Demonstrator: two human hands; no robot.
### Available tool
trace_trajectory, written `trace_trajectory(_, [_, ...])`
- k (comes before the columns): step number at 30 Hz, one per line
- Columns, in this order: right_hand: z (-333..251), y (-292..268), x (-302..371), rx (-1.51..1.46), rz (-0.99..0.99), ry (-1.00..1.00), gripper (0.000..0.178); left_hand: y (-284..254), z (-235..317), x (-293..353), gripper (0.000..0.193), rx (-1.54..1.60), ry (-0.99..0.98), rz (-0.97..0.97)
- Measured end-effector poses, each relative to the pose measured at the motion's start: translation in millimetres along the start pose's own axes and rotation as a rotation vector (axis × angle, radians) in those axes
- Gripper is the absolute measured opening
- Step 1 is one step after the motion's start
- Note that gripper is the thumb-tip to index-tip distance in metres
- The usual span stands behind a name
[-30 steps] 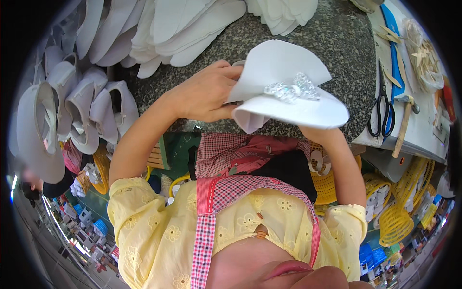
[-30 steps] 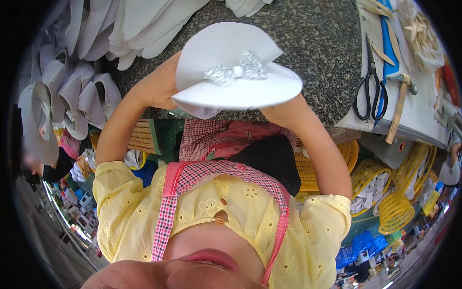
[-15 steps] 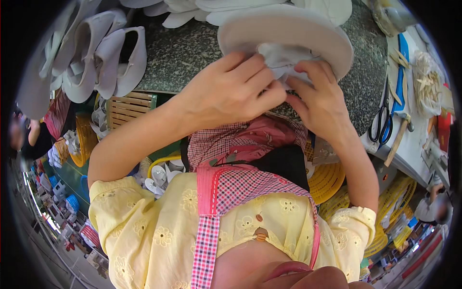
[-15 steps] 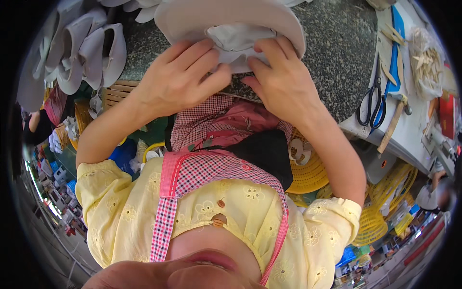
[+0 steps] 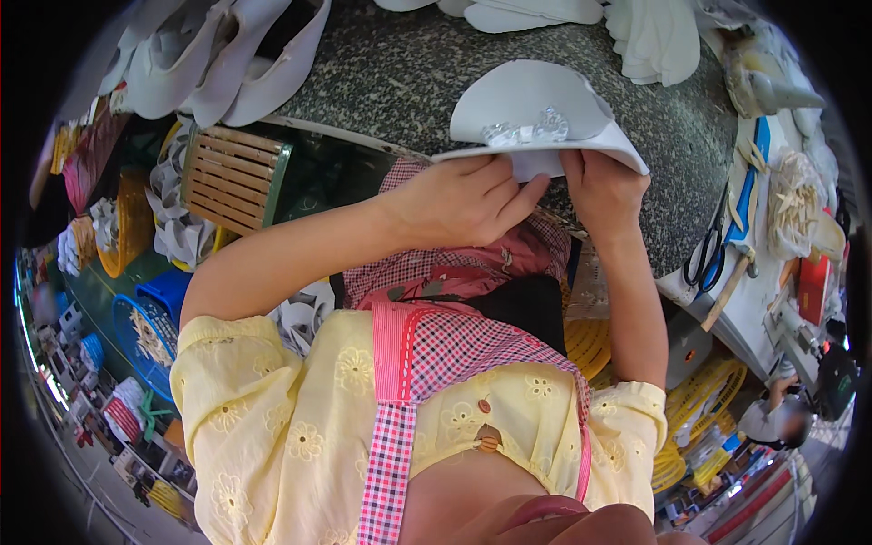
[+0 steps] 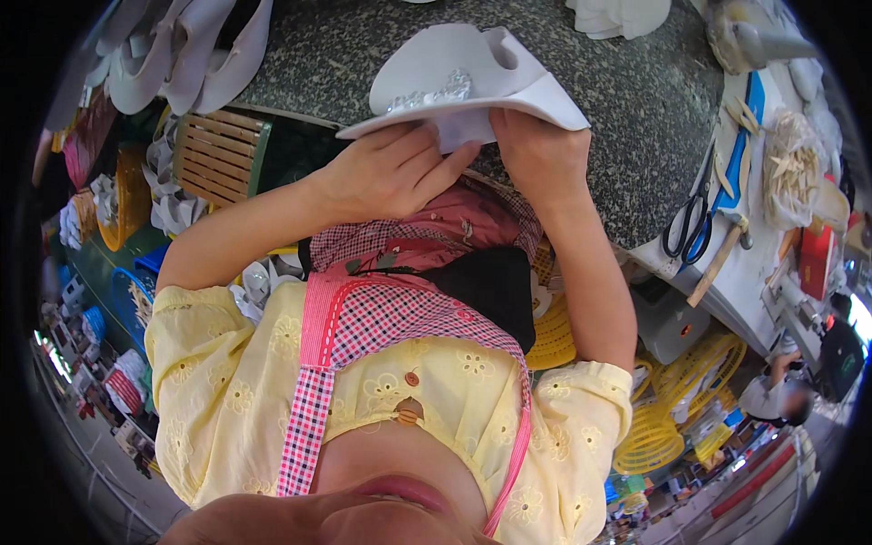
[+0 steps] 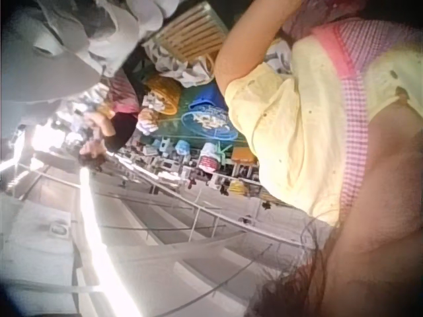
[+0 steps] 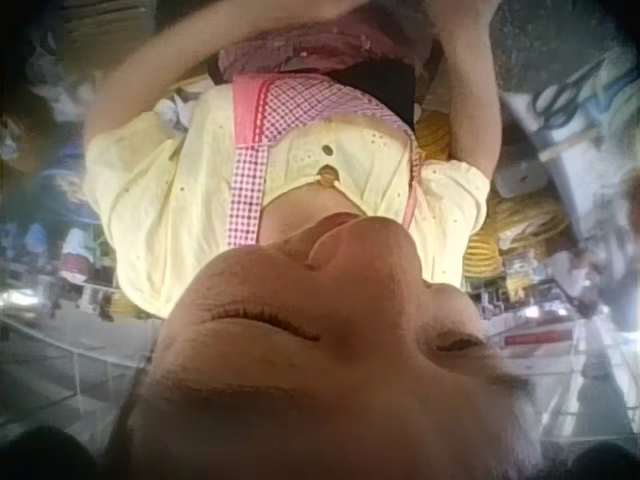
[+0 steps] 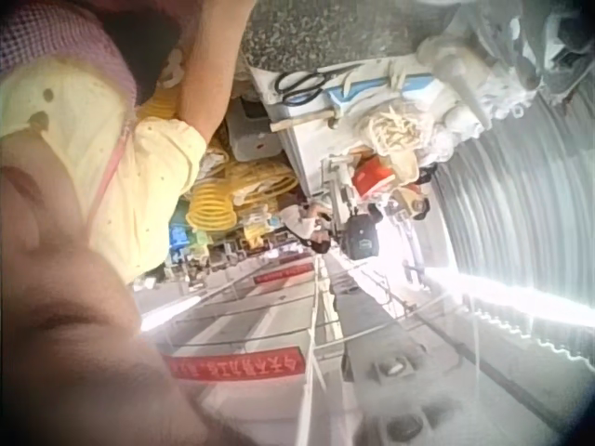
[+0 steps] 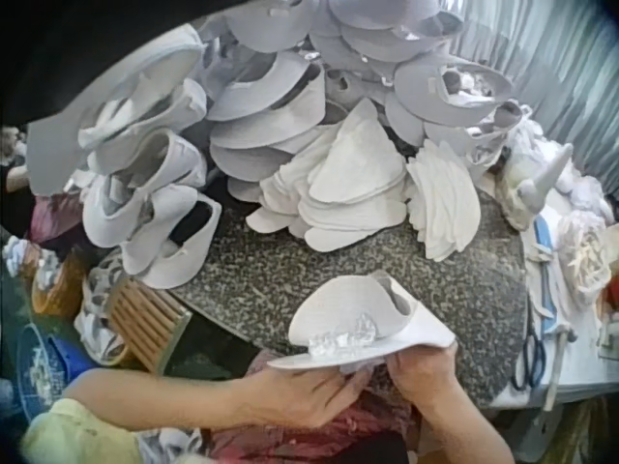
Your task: Applying adhesive and attaching decorative bows and components to white shoe uppers in a manufacturing setting.
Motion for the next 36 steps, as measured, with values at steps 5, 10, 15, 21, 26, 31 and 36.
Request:
trace_trajectory(5, [1.0,-6.5,-0.7,-0.098,0.049,0.197,0.018,8.1,-9.4,-7.6,0.024,0.029,-0.148,-0.096])
trace_trajectory(10, [1.8,-3.2,7.6,-0.022,0.012,0.247,0.013,7.2,-5.4,-11.5,0.017,0.061,-0.190,0.013])
trace_trajectory(15, [9.4,-1.6,15.4,0.025,0.064,0.337,0.013,26.6,7.4,-7.7,0.026,-0.114,-0.071,-0.247])
trace_trajectory(21, [21.5,0.8,14.4,-0.095,-0.015,0.414,0.010,22.4,6.6,-14.4,0.023,-0.025,0.025,-0.256])
trace_trajectory(26, [-0.7,-1.8,14.6,-0.165,0.005,0.266,0.013,20.4,5.3,-11.1,0.021,-0.030,-0.033,-0.197])
trace_trajectory(31, [-3.0,-3.1,11.6,-0.045,0.057,0.100,0.022,24.1,4.0,-21.8,0.019,0.003,0.018,-0.308])
trace_trajectory(36, [-7.4,-5.4,14.9,-0.028,0.216,0.108,0.028,21.5,2.2,-23.5,0.020,0.025,0.035,-0.340])
Point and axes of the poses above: each hand's wrist, its own x-axis away from the middle knuckle, its own y-axis out of the palm, z = x × y, the point moved 8 cm from there along -x, towards the middle knuckle, and after that the axes turned 15 degrees about -y, right-handed, at the moved point
